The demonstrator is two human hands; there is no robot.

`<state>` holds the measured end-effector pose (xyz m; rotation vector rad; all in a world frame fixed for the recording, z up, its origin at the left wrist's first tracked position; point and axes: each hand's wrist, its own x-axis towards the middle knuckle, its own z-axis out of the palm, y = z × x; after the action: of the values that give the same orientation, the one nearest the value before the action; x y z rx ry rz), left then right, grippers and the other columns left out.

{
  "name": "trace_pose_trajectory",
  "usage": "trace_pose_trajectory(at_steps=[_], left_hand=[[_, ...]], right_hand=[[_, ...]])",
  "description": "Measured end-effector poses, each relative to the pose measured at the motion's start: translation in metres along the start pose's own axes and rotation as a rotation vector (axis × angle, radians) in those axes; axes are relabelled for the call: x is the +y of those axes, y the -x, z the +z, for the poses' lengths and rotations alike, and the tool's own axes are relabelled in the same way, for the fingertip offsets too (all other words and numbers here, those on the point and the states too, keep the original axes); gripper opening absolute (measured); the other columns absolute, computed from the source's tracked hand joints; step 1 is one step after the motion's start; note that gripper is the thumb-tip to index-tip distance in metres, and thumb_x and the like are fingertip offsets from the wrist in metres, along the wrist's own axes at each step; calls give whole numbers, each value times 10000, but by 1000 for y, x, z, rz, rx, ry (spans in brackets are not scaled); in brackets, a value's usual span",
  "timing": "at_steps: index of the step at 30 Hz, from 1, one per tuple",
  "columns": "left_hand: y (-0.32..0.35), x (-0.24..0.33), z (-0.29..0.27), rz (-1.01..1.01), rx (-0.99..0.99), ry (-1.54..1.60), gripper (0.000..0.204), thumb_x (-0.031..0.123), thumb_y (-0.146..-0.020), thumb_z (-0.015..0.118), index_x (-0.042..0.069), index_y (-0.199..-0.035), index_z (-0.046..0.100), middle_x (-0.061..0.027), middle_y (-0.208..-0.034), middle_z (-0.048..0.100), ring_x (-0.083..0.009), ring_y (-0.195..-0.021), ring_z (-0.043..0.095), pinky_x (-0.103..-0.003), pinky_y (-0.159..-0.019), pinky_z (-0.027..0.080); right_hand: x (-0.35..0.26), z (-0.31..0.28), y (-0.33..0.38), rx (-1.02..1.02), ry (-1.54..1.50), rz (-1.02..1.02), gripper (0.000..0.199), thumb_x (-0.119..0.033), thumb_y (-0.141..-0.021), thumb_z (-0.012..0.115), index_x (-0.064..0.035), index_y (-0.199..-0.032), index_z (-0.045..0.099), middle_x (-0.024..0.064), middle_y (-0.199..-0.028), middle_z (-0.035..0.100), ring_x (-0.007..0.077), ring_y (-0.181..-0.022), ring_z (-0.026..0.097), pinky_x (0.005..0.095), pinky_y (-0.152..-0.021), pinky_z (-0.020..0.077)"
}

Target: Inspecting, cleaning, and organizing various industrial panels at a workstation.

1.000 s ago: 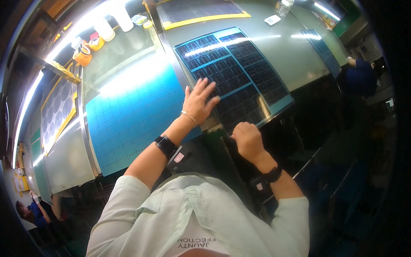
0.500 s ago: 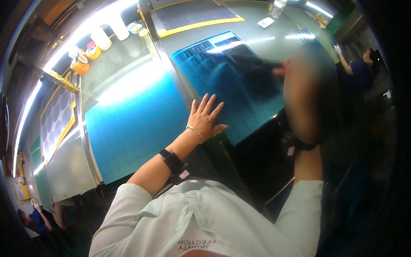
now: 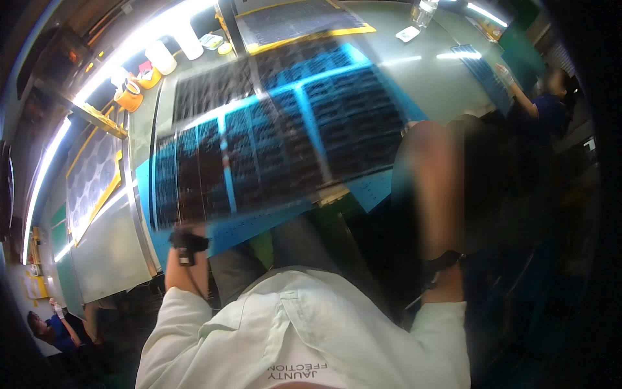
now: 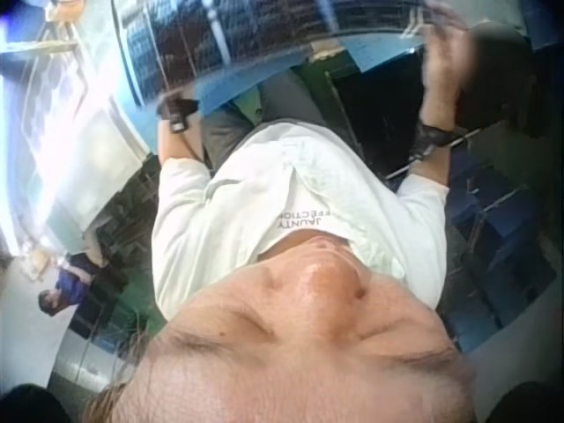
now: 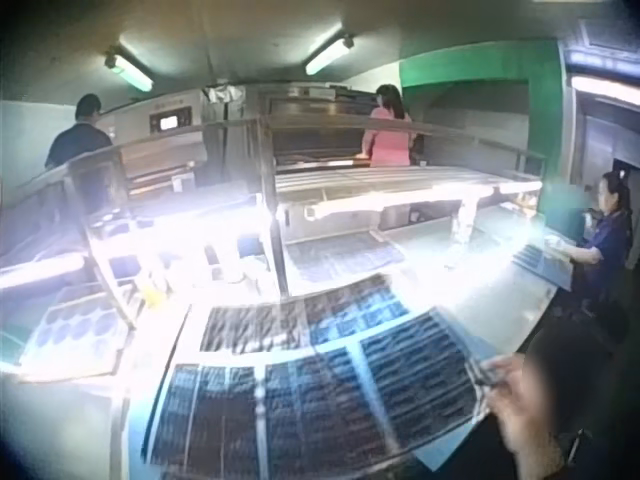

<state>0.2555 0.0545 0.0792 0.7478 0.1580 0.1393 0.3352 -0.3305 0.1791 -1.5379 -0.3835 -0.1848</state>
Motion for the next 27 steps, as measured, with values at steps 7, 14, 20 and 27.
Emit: trace_pose_trajectory(at_steps=[7, 14, 20, 27], left_hand=[[88, 116, -31, -152, 162, -152, 645, 529, -892, 399, 28, -1296, 398, -104, -1125, 598, -209, -931, 600, -326, -784, 501], [125, 150, -170, -35, 681, -1007, 318, 172, -827, 647, -15, -1075, 575, -24, -805, 581, -109, -588, 575, -248, -520, 516], [106, 155, -165, 134, 757, -1061, 245, 186, -821, 667, 31, -1008, 636, -9, -721, 597, -86, -553, 568, -216, -515, 501], [112, 150, -172, 122, 765, -1037, 228, 180, -822, 668, 38, -998, 642, -36, -801, 642, -87, -569, 580, -210, -528, 501]], right_hand=[[105, 71, 82, -272, -25, 724, 205, -10, -802, 612, 32, -995, 555, 47, -780, 608, 97, -560, 558, 219, -507, 468], [100, 107, 82, -336, -38, 585, 106, 25, -811, 569, 27, -910, 530, 62, -718, 570, 103, -565, 596, 225, -520, 502], [93, 118, 87, -368, 437, 370, 116, -48, -770, 636, -4, -773, 529, 81, -726, 561, 150, -572, 560, 264, -542, 464], [91, 118, 95, -336, 604, 245, 168, -76, -732, 673, -10, -746, 520, 87, -724, 519, 199, -606, 521, 301, -580, 433]])
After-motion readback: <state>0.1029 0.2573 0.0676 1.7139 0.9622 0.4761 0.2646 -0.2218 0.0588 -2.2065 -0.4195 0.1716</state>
